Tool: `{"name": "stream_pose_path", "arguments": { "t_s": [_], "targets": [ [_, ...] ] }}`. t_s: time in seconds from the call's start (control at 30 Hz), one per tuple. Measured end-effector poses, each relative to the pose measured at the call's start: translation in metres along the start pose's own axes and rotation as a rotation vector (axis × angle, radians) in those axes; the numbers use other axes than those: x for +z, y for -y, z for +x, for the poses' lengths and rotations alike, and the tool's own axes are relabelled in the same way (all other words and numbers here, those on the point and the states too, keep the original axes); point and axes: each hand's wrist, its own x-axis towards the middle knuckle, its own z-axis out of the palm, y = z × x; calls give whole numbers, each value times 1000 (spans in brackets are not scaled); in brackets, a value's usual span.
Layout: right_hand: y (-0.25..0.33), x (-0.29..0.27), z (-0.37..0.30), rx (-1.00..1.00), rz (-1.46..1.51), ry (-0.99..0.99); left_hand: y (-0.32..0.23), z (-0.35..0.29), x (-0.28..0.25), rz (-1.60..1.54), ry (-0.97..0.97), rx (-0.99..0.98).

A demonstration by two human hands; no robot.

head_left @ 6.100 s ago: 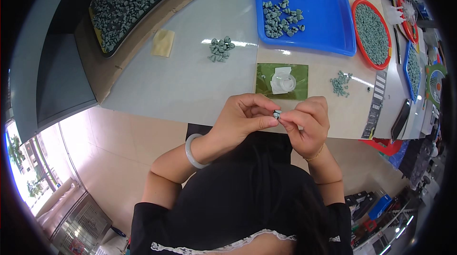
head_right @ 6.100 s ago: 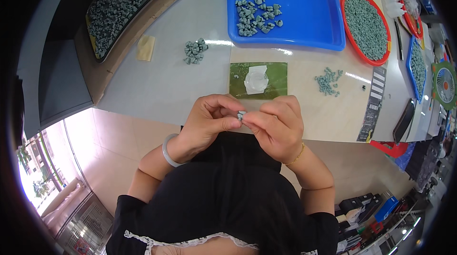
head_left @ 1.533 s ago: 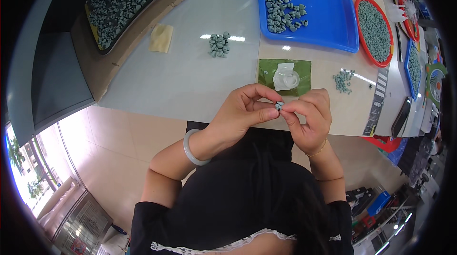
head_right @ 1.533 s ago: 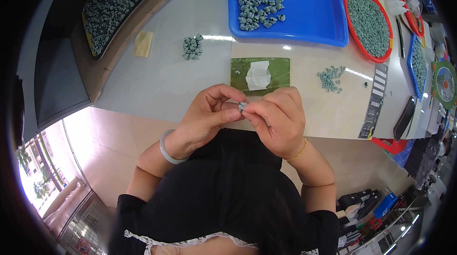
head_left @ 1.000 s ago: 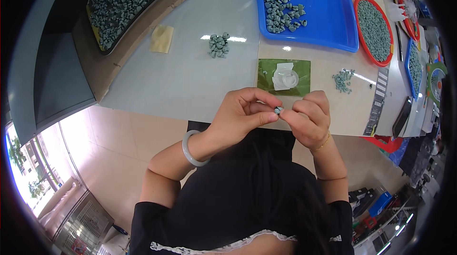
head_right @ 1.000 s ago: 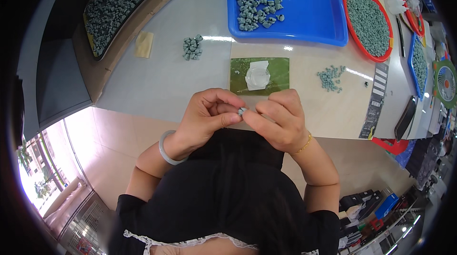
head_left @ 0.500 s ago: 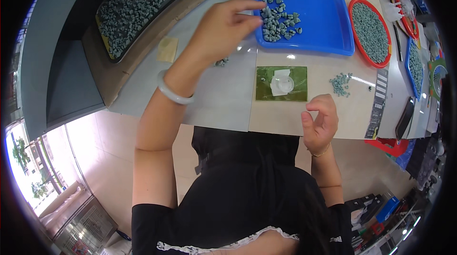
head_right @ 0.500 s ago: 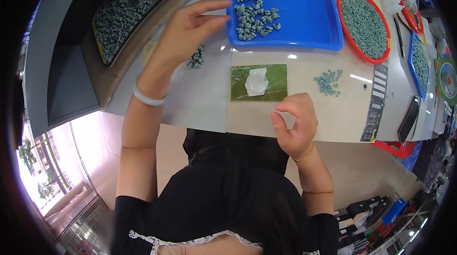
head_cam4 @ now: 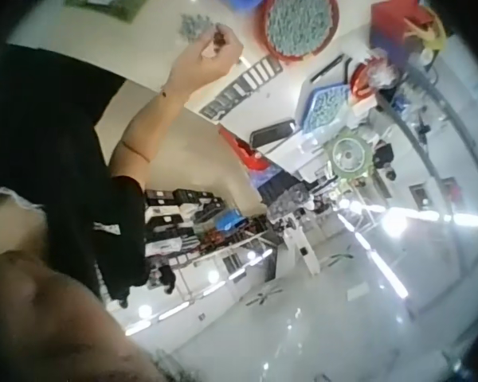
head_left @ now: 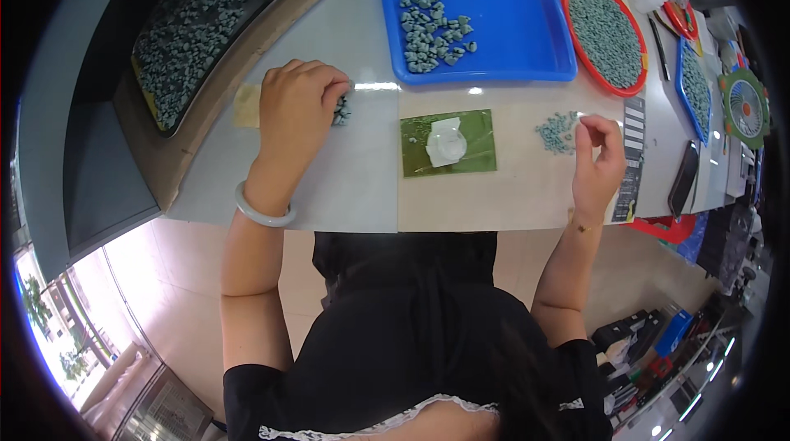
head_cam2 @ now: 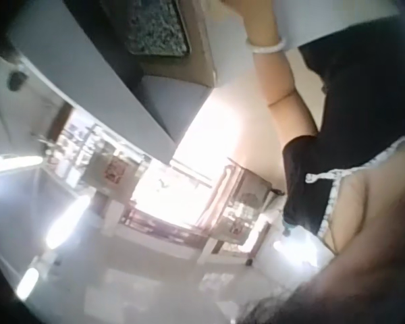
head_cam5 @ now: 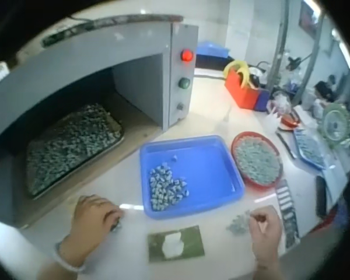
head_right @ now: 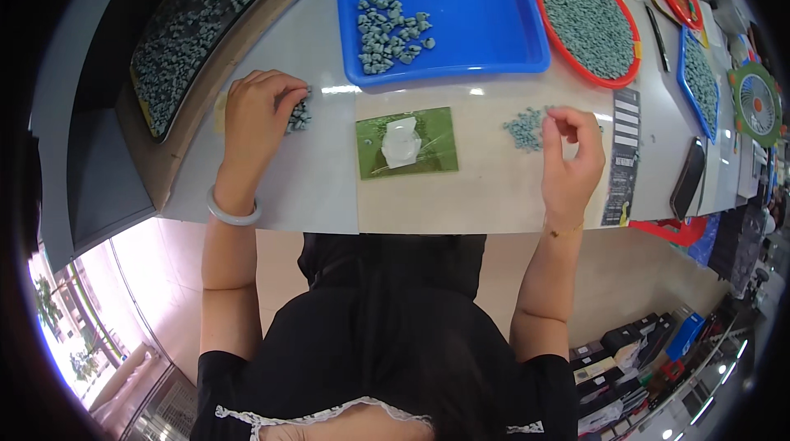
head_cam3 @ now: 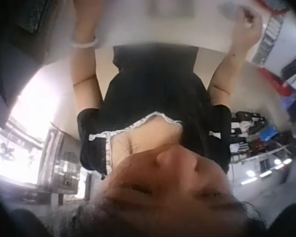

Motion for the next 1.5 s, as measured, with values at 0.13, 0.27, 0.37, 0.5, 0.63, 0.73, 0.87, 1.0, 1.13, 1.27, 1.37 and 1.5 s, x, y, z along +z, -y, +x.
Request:
{"name": "stream_pose_path", "arguments": {
  "t_s": [0.13,0.27,0.37,0.5,0.63,0.73,0.87,1.0,1.13,1.27,1.37,1.5],
  "targets": [
    [0,-7,21,-121,-411,177,-12,-13,1,-42,-148,149],
    [0,-3,31,-188,-632,288,-20,-36,-9,-10,50,367],
    [5,5,34,-199,-694,344,-19,-54,-1,-6,131,358],
    [4,15,34,-248,-696,345,-22,-65,3,-117,3,159],
    [11,28,29,-239,-613,323,-13,-74,10,-215,-72,54],
    [35,34,11,-210,-387,330,-15,-77,10,-379,-148,-3],
    [71,56,-31,-294,-16,498,-36,-82,2,-777,0,-85],
    [77,79,-53,-316,62,463,-51,-81,8,-1265,273,-316],
    [78,84,-61,-341,74,390,-49,-81,10,-1524,393,-427],
    [73,83,-58,-333,156,488,-46,-85,13,-1619,417,-479],
    [69,80,-55,-296,210,567,-45,-87,14,-1582,422,-432],
    [67,79,-52,-275,236,623,-43,-87,14,-1514,463,-396]
  ]
}}
